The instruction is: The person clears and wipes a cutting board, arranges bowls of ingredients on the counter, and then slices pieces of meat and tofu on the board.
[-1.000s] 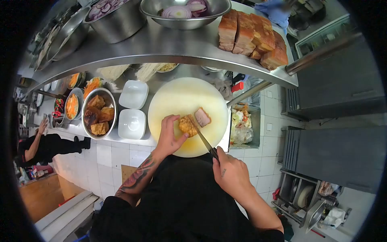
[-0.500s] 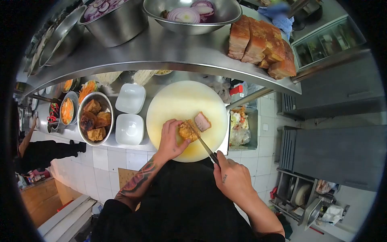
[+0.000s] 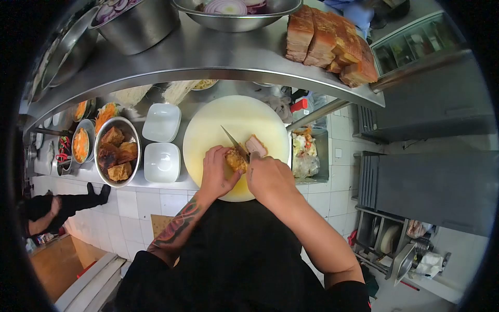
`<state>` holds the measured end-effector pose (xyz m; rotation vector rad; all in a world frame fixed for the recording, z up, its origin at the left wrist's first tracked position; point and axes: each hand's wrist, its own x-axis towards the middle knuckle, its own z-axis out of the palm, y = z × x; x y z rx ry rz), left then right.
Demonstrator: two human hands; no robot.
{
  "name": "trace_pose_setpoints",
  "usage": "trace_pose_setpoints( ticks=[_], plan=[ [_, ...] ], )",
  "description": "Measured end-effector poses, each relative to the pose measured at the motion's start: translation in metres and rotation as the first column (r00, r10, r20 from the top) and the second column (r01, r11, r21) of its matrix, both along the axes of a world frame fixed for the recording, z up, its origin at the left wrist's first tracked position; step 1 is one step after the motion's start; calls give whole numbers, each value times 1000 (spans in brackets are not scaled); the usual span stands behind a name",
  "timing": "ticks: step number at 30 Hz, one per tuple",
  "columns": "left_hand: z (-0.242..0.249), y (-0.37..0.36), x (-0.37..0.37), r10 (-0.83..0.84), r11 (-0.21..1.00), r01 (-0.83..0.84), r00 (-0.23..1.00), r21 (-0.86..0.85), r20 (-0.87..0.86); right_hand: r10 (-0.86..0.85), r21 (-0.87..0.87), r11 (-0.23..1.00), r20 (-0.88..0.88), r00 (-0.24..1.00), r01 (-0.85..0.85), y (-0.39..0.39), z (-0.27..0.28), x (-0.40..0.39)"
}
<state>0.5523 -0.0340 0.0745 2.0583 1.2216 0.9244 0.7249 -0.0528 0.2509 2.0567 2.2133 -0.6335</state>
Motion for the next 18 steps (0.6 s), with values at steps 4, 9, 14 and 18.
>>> trace_pose_setpoints(
  ticks=[4,9,14,18],
  plan=[
    [-2,-1,-2,10,1000,-10,1000,7,13,-6,-107,994,23,1000,8,-14,46,9],
    [1,-3,0,-8,1000,9,1000,8,-7,-8,-60,998,40,999,11,-8,-4,2],
    [2,-3,2,9,1000,-9,1000,8,6,-97,-202,974,20,995,99,-27,24,16],
    [0,-5,1,6,1000,-6,1000,4,-2,-122,-184,975,14,992,123,-33,-14,14]
  ],
)
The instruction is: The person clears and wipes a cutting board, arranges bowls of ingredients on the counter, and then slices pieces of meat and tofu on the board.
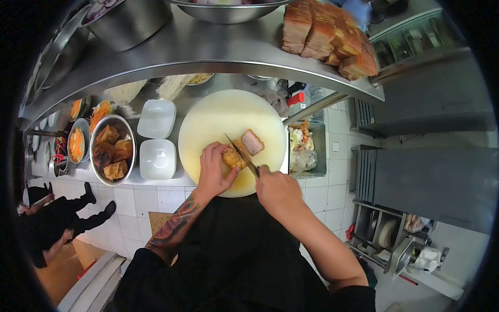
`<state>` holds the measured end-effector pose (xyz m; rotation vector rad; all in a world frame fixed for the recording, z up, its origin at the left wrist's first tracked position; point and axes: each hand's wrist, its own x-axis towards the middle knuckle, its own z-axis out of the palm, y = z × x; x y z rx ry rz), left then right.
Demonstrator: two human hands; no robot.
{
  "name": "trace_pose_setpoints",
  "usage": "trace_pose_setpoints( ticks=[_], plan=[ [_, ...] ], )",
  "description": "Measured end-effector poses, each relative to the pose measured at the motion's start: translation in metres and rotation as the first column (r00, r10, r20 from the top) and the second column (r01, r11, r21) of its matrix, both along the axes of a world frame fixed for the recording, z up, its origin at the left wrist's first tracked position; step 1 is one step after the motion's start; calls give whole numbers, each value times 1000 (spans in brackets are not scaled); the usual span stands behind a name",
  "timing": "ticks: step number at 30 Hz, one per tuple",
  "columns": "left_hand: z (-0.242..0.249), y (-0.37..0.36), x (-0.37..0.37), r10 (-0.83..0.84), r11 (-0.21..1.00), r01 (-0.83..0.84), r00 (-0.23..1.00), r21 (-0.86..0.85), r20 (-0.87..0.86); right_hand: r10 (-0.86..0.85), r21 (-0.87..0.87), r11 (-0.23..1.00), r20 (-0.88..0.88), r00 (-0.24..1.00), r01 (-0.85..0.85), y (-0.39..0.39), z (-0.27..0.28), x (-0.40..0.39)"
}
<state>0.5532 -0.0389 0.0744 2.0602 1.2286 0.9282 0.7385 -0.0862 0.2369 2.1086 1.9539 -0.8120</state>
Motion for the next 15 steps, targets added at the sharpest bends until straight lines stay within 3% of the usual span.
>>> trace_pose_setpoints(
  ticks=[3,6,11,14,15],
  plan=[
    [1,2,0,1,1000,-1,1000,8,0,-5,54,999,-37,999,7,-2,-2,5],
    [1,1,1,2,1000,-2,1000,4,0,35,-13,999,-5,999,-35,-13,11,10],
    [-1,6,2,-2,999,2,1000,33,10,-61,-6,998,-3,998,61,-11,-75,-1],
    [4,0,-5,-51,999,51,999,20,-5,-58,6,998,-43,997,58,-1,-61,11],
    [3,1,-9,-65,998,66,995,-12,72,-25,24,999,-71,997,27,2,-53,18]
  ],
)
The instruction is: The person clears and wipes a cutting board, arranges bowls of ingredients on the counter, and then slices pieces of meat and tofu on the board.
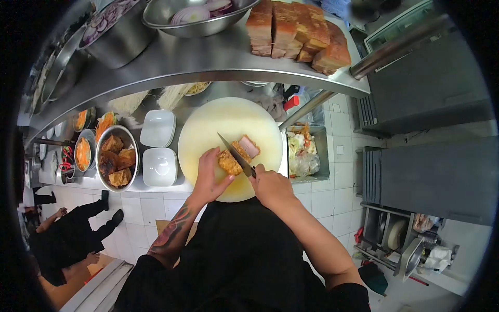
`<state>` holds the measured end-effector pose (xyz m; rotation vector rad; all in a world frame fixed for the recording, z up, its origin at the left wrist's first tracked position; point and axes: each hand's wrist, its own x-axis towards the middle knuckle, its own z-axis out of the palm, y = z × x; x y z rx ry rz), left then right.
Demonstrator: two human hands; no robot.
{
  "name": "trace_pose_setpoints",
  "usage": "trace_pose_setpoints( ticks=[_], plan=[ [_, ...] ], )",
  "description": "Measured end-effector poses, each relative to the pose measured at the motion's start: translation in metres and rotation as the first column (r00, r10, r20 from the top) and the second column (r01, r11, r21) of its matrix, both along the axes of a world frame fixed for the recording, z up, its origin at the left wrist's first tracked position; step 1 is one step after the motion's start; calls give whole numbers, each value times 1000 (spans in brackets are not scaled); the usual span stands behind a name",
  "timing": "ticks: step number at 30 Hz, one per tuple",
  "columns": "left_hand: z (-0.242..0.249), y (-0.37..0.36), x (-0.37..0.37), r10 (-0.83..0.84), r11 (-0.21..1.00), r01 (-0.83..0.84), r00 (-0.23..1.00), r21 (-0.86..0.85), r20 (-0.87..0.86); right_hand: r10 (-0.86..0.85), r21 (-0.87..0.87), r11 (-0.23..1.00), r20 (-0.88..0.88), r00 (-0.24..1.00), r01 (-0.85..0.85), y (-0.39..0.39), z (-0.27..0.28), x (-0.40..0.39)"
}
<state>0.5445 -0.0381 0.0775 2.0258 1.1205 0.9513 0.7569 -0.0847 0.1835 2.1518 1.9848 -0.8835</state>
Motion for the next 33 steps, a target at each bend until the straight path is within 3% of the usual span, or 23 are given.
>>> trace_pose_setpoints(
  ticks=[2,4,5,6,7,11,14,18,20,21,23,27,29,33],
  plan=[
    [1,-1,-14,-6,999,9,998,-32,68,-2,48,999,-29,1000,3,-6,18,13],
    [5,0,-33,64,984,-44,991,-170,116,-68,170,980,-210,975,105,-17,37,31],
    [1,1,-41,84,993,-80,996,-87,35,-55,181,979,-213,976,94,-21,40,38],
    [0,1,-46,93,993,-90,995,-78,34,-149,177,962,-304,941,209,-26,43,45],
    [-1,1,-51,91,996,-92,992,-5,-92,-239,160,933,-393,888,322,-31,44,51],
    [3,-7,-53,64,992,-14,914,127,-400,-273,309,856,-411,870,415,-49,-8,75],
    [5,-9,-51,44,993,10,895,119,-443,-252,370,856,-311,916,361,-55,-36,82],
    [19,-1,-54,-36,996,70,886,57,-462,-157,430,869,-233,960,247,-48,3,65],
    [10,6,-55,-64,990,50,992,-130,-111,-82,363,918,-220,972,159,-48,30,44],
    [10,6,-51,-65,989,50,992,-137,-107,-59,347,927,-237,970,141,-50,43,34],
    [11,3,-35,14,948,55,977,-313,213,-19,307,948,-218,976,87,-50,64,17],
    [-2,-4,-15,38,979,14,968,-203,249,76,261,965,-152,985,-34,-52,82,0],
    [-10,-5,-11,47,998,-38,980,-48,193,85,225,973,-126,988,-55,-52,88,-4],
    [-16,-6,-8,46,999,-43,974,-20,221,92,192,979,-86,992,-74,-52,92,-10]
  ],
)
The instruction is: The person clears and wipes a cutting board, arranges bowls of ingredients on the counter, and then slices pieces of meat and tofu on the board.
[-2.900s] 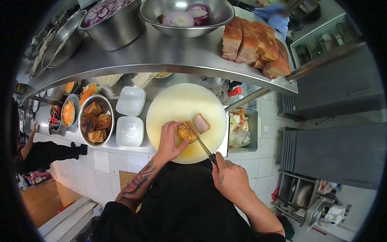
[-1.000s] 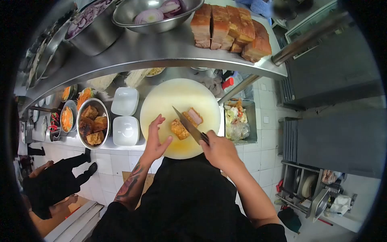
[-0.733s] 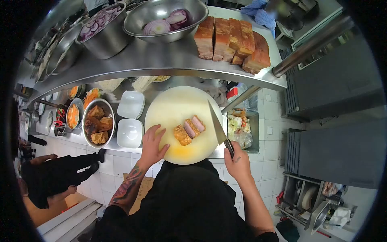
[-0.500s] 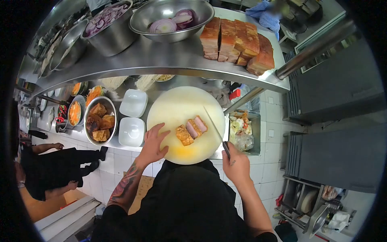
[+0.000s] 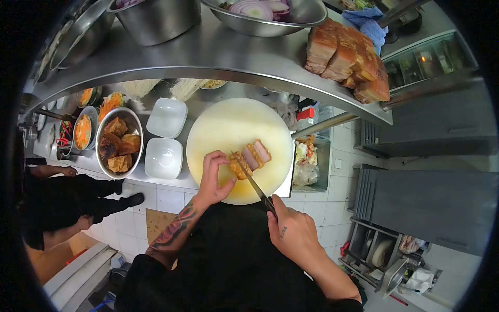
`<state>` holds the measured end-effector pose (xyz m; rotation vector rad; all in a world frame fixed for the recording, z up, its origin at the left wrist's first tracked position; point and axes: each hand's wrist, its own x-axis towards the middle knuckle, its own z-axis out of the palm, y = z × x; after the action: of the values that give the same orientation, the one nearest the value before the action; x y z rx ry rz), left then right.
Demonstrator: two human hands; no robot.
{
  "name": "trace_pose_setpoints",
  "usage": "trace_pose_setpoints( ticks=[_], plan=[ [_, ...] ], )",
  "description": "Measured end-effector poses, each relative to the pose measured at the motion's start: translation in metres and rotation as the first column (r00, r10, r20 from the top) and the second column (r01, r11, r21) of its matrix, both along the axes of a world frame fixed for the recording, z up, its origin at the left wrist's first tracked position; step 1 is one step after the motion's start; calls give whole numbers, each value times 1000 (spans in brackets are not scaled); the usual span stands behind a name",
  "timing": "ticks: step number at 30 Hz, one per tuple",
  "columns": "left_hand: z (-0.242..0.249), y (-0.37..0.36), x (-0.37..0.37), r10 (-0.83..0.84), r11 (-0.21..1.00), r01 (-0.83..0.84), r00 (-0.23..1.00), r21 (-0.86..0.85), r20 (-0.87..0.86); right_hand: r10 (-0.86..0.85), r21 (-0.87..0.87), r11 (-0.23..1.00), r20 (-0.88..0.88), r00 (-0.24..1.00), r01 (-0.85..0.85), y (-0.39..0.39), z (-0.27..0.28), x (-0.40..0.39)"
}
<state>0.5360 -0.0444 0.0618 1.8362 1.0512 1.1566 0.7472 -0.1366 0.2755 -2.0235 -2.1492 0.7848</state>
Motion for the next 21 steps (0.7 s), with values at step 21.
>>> trace_pose_setpoints(
  ticks=[21],
  plan=[
    [-3,6,9,-10,1000,10,1000,-7,14,118,-112,989,238,964,-93,71,-5,-36]
  ],
)
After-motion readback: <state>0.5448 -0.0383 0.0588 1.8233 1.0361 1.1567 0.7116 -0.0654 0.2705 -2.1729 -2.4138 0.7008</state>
